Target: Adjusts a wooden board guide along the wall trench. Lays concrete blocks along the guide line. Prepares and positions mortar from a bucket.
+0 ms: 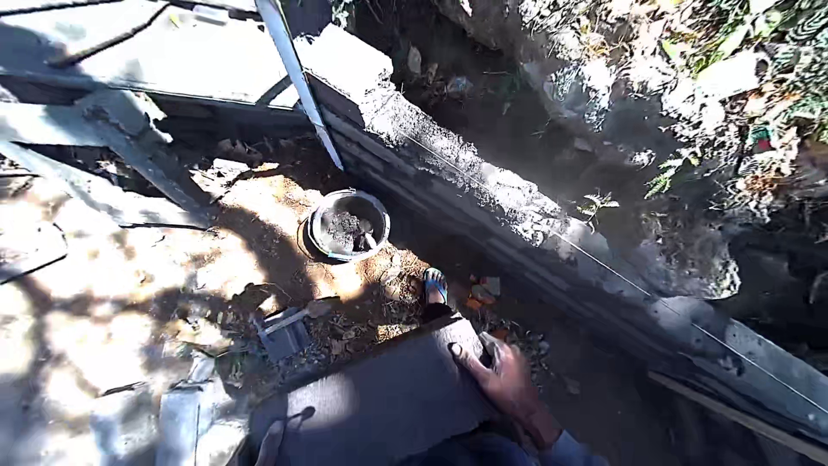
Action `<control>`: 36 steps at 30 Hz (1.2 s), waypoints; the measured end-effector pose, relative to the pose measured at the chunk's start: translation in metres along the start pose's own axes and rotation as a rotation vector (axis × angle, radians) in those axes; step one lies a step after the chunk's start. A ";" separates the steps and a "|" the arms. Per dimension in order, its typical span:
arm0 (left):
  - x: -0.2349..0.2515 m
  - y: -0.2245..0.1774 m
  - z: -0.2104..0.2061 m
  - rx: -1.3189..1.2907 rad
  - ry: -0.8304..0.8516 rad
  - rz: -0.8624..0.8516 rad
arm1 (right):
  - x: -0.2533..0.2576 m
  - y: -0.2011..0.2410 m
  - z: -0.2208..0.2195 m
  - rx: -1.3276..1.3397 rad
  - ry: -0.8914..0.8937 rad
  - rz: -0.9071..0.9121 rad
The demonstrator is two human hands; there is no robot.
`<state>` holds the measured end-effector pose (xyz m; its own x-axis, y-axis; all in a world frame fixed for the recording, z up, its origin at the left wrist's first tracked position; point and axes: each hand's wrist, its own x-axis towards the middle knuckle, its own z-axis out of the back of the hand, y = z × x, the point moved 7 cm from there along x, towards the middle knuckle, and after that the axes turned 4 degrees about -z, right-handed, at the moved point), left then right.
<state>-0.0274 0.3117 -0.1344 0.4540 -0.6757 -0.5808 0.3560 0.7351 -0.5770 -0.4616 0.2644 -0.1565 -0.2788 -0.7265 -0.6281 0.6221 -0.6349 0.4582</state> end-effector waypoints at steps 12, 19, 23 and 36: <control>0.098 -0.387 -0.196 0.301 0.271 -0.493 | 0.104 -0.015 0.240 0.511 -0.551 -0.024; 0.197 -0.532 -0.304 0.415 0.431 -0.689 | 0.200 0.005 0.254 0.661 -0.616 -0.187; 0.255 -0.559 -0.359 0.433 0.499 -0.692 | 0.254 0.003 0.245 0.660 -0.580 -0.225; 0.332 -0.516 -0.412 0.546 0.567 -0.577 | 0.332 -0.026 0.188 0.600 -0.367 -0.327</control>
<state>-0.3972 -0.3147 -0.2661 -0.3185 -0.7611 -0.5650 0.7945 0.1107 -0.5971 -0.7077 -0.0098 -0.2589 -0.6698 -0.4517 -0.5894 -0.0072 -0.7897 0.6134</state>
